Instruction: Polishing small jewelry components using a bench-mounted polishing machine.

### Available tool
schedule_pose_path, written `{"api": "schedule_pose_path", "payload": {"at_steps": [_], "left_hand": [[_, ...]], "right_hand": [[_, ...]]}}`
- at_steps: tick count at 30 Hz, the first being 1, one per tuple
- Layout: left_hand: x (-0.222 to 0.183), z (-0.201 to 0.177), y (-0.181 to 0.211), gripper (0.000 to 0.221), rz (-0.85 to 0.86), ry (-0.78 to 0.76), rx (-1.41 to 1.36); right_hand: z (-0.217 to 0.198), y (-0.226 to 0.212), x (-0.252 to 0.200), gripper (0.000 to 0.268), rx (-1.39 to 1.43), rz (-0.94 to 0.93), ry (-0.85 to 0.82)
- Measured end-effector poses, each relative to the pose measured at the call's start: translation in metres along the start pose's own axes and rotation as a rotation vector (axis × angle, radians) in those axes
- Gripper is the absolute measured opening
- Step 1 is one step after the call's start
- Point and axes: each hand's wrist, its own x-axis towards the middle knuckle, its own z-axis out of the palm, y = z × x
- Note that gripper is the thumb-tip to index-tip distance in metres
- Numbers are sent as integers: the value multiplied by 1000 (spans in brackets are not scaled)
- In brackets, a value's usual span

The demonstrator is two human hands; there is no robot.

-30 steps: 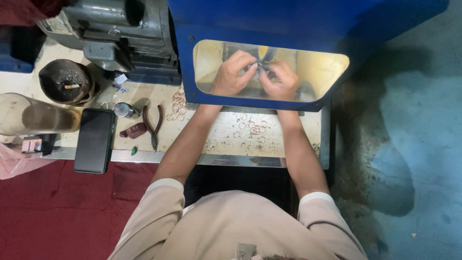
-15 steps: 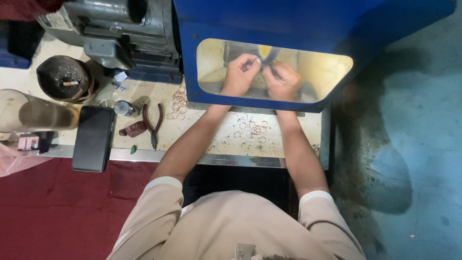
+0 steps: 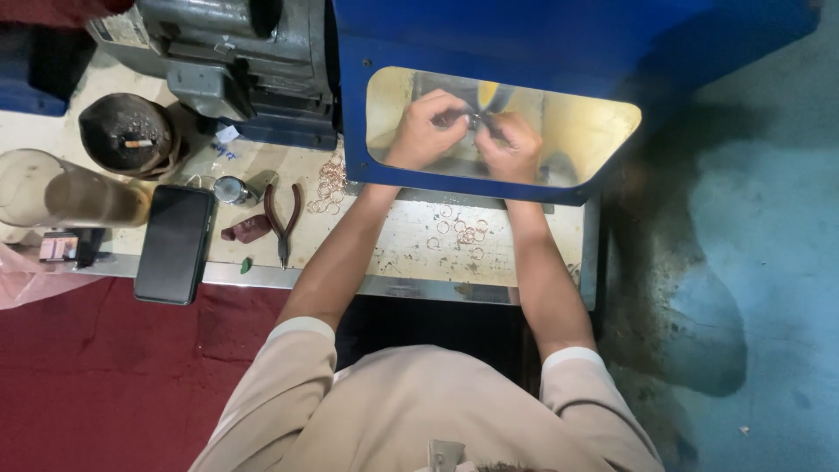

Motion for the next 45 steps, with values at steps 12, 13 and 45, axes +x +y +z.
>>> {"api": "schedule_pose_path", "payload": {"at_steps": [12,13,45], "left_hand": [[-2,1,-5,13,129,-13,56],[-2,1,-4,13,129,-12,56],[-6,38,-24,23,-436,119,-361]], "right_hand": [[-6,17,-6,7,69,22,-53],[-6,17,-7,7,69,21,-54],[17,-22,-1,16,-10,158,115]]}}
